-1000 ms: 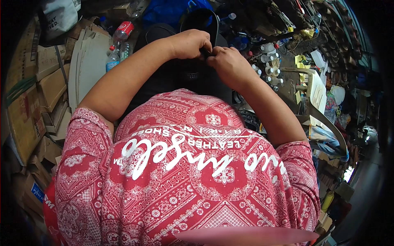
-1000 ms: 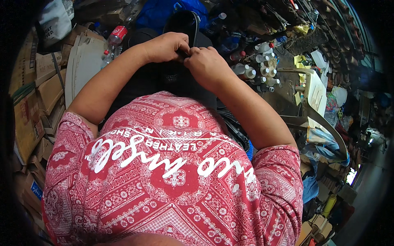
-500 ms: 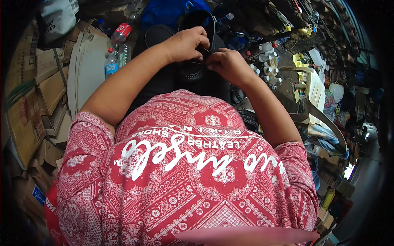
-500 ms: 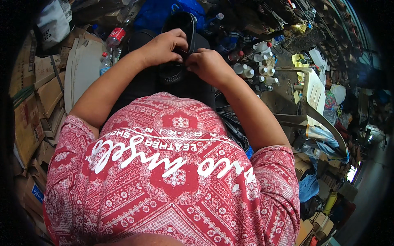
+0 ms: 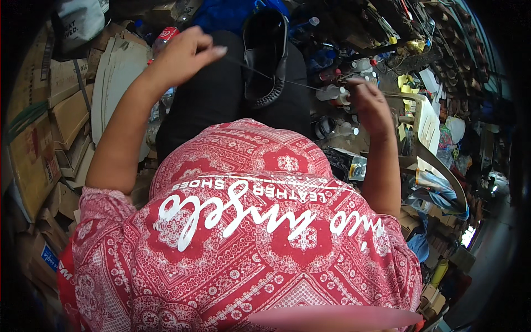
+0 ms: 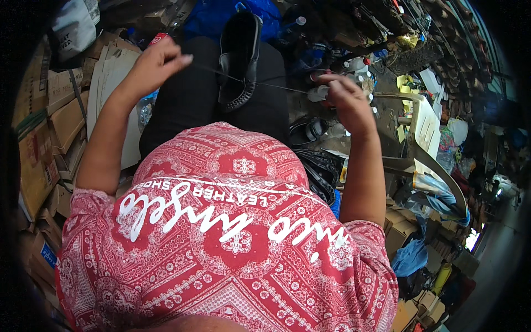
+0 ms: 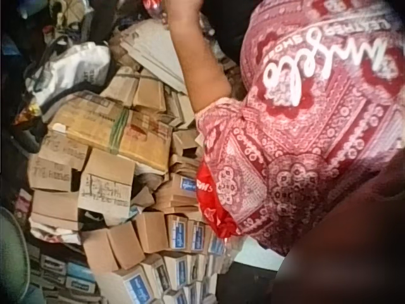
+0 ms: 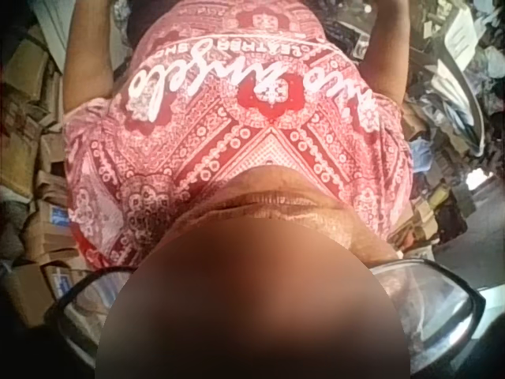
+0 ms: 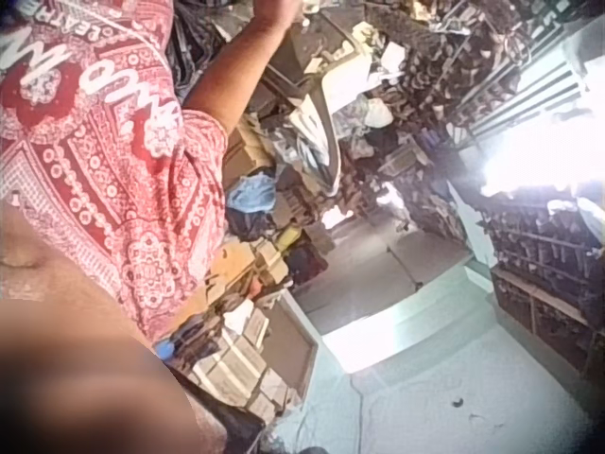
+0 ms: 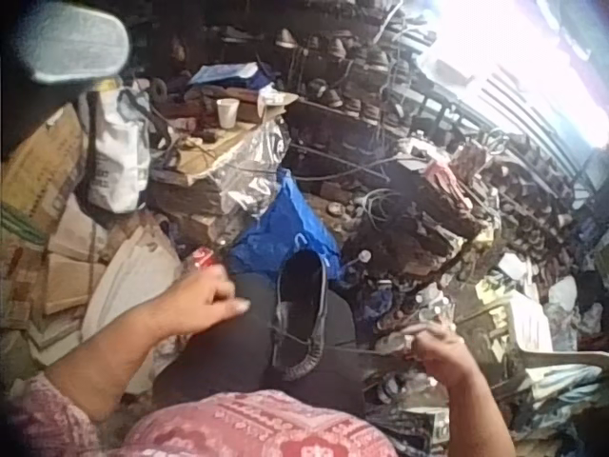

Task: The person sews the upper part of a black shoe using a needle and thread.

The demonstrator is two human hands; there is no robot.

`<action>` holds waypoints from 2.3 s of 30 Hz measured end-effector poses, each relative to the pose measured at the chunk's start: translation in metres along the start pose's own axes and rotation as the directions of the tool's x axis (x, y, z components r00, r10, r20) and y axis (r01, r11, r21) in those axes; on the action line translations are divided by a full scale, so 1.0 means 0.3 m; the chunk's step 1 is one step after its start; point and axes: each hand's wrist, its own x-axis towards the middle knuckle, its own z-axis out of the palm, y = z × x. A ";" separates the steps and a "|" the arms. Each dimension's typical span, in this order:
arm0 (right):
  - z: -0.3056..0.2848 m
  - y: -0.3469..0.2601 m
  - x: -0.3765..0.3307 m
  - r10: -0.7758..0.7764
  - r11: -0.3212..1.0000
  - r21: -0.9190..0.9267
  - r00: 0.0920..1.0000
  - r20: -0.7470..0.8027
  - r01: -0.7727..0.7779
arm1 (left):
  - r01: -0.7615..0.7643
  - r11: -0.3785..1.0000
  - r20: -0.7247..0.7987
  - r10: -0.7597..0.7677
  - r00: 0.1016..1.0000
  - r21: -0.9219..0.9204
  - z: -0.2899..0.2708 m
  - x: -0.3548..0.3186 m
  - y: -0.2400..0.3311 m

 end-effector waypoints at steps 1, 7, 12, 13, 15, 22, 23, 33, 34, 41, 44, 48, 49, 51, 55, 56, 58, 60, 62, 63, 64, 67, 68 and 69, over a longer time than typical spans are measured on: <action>0.028 0.020 0.012 0.030 0.965 -0.261 0.999 0.023 -0.024 | -0.116 0.886 -0.142 0.057 0.988 -0.449 0.033 0.032 0.010; 0.168 0.130 0.018 0.091 0.370 -0.926 0.995 -0.047 -0.078 | -0.038 -0.457 -0.085 0.082 0.993 -0.889 0.140 0.094 0.151; 0.115 0.217 -0.010 -0.198 0.255 -0.954 0.974 0.105 0.155 | 0.024 -0.509 0.034 -0.011 0.999 -0.861 0.183 0.095 0.060; 0.108 0.226 -0.011 -0.196 0.256 -0.954 0.975 0.105 0.154 | 0.009 -0.513 0.034 -0.039 0.999 -0.858 0.166 0.090 0.063; 0.095 0.247 -0.008 -0.256 0.217 -0.953 0.955 0.152 0.210 | 0.017 -0.503 0.046 -0.046 0.998 -0.864 0.159 0.091 0.055; 0.022 0.325 -0.018 -0.261 0.259 -0.949 0.959 0.113 0.182 | 0.019 -0.283 0.004 0.051 0.999 -0.959 0.118 0.092 -0.084; 0.016 0.320 -0.023 0.023 0.526 -0.844 0.994 -0.111 -0.107 | 0.027 -0.121 0.035 -0.068 0.997 -0.992 0.101 0.079 -0.072; 0.048 0.089 0.115 -0.434 0.737 -0.643 0.875 -0.213 0.208 | -0.369 0.911 -0.387 0.277 0.880 -0.187 0.112 0.079 0.005; 0.101 0.056 0.127 -0.440 0.734 -0.643 0.874 -0.208 0.216 | -0.409 0.891 -0.356 0.324 0.877 -0.198 0.138 0.096 0.058; 0.311 -0.018 0.202 0.018 0.362 -0.853 0.912 0.410 0.377 | -0.352 0.864 -0.194 0.300 0.934 -0.359 0.310 0.205 0.173; 0.311 -0.013 0.181 0.004 0.426 -0.799 0.882 0.470 0.424 | -0.334 0.864 -0.187 0.282 0.941 -0.378 0.312 0.220 0.174; 0.303 0.009 0.136 -0.063 0.462 -0.796 0.910 0.411 0.391 | -0.334 0.859 -0.190 0.280 0.941 -0.388 0.327 0.234 0.167; 0.299 0.011 0.122 -0.054 0.503 -0.789 0.923 0.380 0.354 | -0.332 0.859 -0.186 0.280 0.942 -0.389 0.325 0.230 0.172; 0.290 0.022 0.094 -0.098 0.550 -0.764 0.934 0.343 0.338 | -0.317 0.858 -0.176 0.267 0.948 -0.404 0.318 0.227 0.177; 0.295 0.019 0.044 -0.015 0.676 -0.707 0.962 0.271 0.210 | -0.310 0.846 -0.155 0.269 0.951 -0.434 0.302 0.225 0.180; 0.295 0.022 0.035 -0.009 0.710 -0.682 0.970 0.242 0.177 | -0.304 0.835 -0.130 0.276 0.952 -0.459 0.295 0.221 0.183; 0.297 0.025 0.023 0.001 0.742 -0.656 0.977 0.212 0.141 | -0.296 0.822 -0.103 0.283 0.954 -0.486 0.292 0.222 0.182; 0.302 0.022 0.012 0.018 0.780 -0.617 0.980 0.197 0.109 | -0.308 0.822 -0.102 0.296 0.950 -0.480 0.291 0.229 0.181; 0.294 -0.010 -0.014 -0.010 0.755 -0.639 0.976 0.216 0.149 | -0.300 0.830 -0.107 0.284 0.953 -0.470 0.294 0.229 0.176; 0.287 -0.023 -0.028 -0.039 0.728 -0.659 0.971 0.235 0.188 | -0.294 0.838 -0.111 0.275 0.955 -0.459 0.295 0.230 0.175; 0.276 -0.026 -0.046 -0.038 0.727 -0.661 0.972 0.230 0.185 | -0.298 0.836 -0.110 0.279 0.954 -0.461 0.296 0.232 0.174; 0.251 -0.040 -0.069 -0.002 0.804 -0.588 0.989 0.147 0.089 | -0.296 0.833 -0.110 0.277 0.954 -0.467 0.297 0.229 0.148; 0.251 -0.028 -0.062 -0.004 0.803 -0.590 0.990 0.141 0.087 | -0.302 0.831 -0.110 0.284 0.953 -0.467 0.296 0.234 0.141; 0.257 -0.005 -0.051 -0.051 0.833 -0.545 0.993 0.106 0.101 | -0.314 0.791 -0.082 0.320 0.944 -0.526 0.293 0.243 0.134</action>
